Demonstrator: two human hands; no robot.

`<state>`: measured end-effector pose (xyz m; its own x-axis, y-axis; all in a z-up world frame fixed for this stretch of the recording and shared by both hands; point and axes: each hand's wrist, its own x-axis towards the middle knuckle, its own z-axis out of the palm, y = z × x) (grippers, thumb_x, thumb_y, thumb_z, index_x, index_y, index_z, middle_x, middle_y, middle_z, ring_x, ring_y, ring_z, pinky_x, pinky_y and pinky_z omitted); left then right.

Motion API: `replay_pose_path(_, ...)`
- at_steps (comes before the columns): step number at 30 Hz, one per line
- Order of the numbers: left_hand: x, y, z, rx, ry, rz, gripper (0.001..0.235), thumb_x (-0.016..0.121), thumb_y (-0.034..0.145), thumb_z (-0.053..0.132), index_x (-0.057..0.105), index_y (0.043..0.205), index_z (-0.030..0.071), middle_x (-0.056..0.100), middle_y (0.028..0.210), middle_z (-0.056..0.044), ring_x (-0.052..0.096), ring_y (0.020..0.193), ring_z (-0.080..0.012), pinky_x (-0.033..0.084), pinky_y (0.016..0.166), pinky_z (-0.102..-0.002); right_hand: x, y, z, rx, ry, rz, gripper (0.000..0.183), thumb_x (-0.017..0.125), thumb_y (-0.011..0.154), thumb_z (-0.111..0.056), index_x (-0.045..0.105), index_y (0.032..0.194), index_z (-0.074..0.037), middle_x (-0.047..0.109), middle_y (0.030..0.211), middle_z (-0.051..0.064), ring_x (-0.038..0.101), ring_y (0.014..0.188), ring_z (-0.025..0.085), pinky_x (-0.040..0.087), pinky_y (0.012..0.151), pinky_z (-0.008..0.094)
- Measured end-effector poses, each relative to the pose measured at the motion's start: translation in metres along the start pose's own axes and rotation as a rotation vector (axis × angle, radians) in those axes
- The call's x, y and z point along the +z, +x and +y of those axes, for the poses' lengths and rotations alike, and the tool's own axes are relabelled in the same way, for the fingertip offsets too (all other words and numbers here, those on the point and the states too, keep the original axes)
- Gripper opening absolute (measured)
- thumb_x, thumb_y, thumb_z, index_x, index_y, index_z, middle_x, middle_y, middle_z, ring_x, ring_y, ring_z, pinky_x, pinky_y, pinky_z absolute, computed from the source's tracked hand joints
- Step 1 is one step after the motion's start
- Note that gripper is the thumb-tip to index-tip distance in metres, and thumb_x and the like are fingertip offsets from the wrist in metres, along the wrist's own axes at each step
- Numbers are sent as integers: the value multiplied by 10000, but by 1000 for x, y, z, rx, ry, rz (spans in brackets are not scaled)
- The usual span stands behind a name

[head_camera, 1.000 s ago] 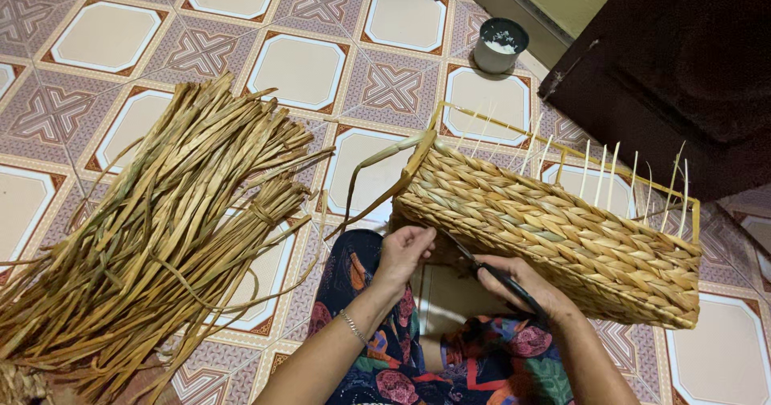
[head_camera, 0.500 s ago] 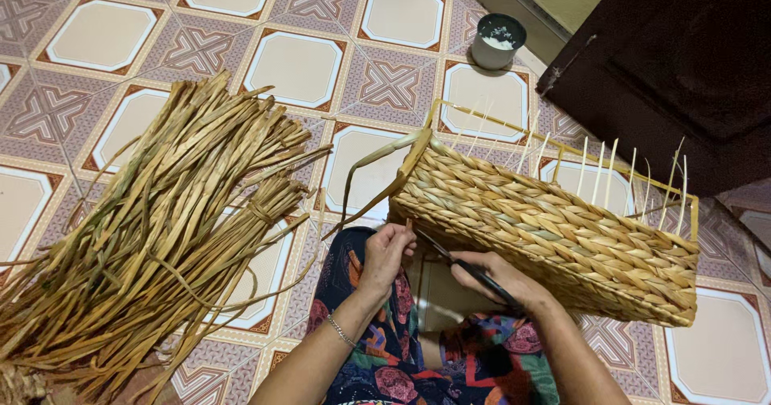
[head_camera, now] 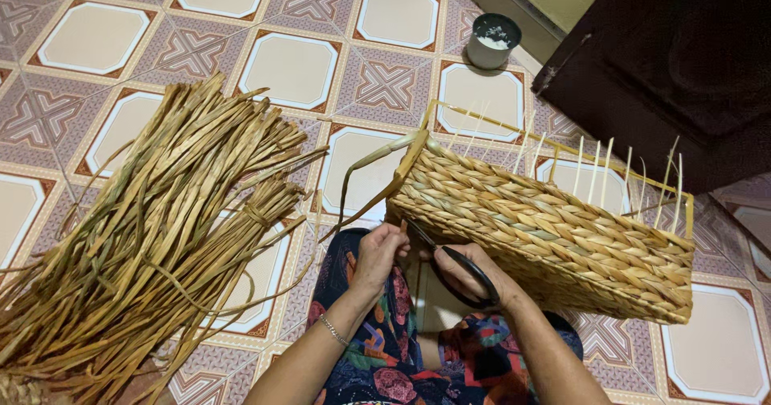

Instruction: The person uses shears to trim protruding dried palm leaves from the edges of a woven basket. They rotate the basket to access different sides and cut the excess material flush with the rim.

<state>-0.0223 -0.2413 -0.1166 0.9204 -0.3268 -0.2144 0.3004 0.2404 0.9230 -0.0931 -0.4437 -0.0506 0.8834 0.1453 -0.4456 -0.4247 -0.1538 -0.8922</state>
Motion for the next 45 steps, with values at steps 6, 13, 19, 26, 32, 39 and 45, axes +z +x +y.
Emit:
replay_pose_path(6, -28, -9, 0, -79, 49, 64, 278, 568, 972, 239, 750, 925, 34, 661, 742, -37, 605, 658, -117, 501, 614, -267, -6, -29, 3, -115, -244, -26, 401, 732, 890, -280, 696, 1204, -34, 724, 910, -71, 600, 841, 27, 537, 744, 241)
replay_pose_path(13, -20, -30, 75, 533, 616, 155, 301, 737, 936, 154, 623, 1193, 46, 637, 1108, -102, 601, 969, -184, 505, 847, -300, -47, -155, 49, -411, -126, 765, 445, 686, 882, -142, 628, 1292, 22, 687, 910, 45, 605, 747, 85, 498, 665, 243)
replay_pose_path(19, 18, -16, 96, 910, 1168, 119, 449, 730, 912, 142, 589, 1317, 7, 553, 1362, -201, 512, 1283, -395, 380, 1126, -485, -98, -208, 80, -407, 323, 1508, 357, 562, 1037, -249, 571, 1306, -15, 639, 809, -19, 507, 547, 37, 385, 432, 199)
replay_pose_path(26, 3, 1, 76, 743, 1134, 115, 497, 661, 1025, 195, 547, 1466, -5, 459, 1496, -287, 473, 1376, -442, 407, 1125, -511, -132, -196, 127, -257, 457, 1402, 590, 529, 1040, -417, 526, 1388, 60, 712, 1092, 90, 618, 727, 87, 513, 645, 236)
replay_pose_path(32, -13, 24, 64, 674, 969, 139, 435, 611, 1061, 224, 548, 1432, 4, 611, 1377, -255, 614, 1226, -376, 503, 987, -450, -133, -183, 110, -372, 365, 1385, 572, 497, 1069, -404, 545, 1397, 63, 687, 1080, 121, 583, 738, 85, 482, 661, 238)
replay_pose_path(39, -61, 37, 84, 619, 1267, 338, 406, 628, 1050, 250, 576, 1353, -16, 591, 1352, -297, 564, 1255, -441, 463, 1035, -541, -90, -168, 24, -591, 194, 1230, 492, 534, 1059, -253, 471, 1477, -1, 679, 1240, 104, 579, 790, 63, 485, 677, 213)
replay_pose_path(45, 23, -13, 140, 915, 1073, 131, 610, 676, 930, 292, 485, 1474, 92, 437, 1574, -221, 364, 1499, -389, 298, 1232, -561, -36, -140, -68, -866, 141, 893, 589, 625, 1038, -208, 386, 1541, -18, 590, 1444, 124, 573, 858, 56, 497, 749, 197)
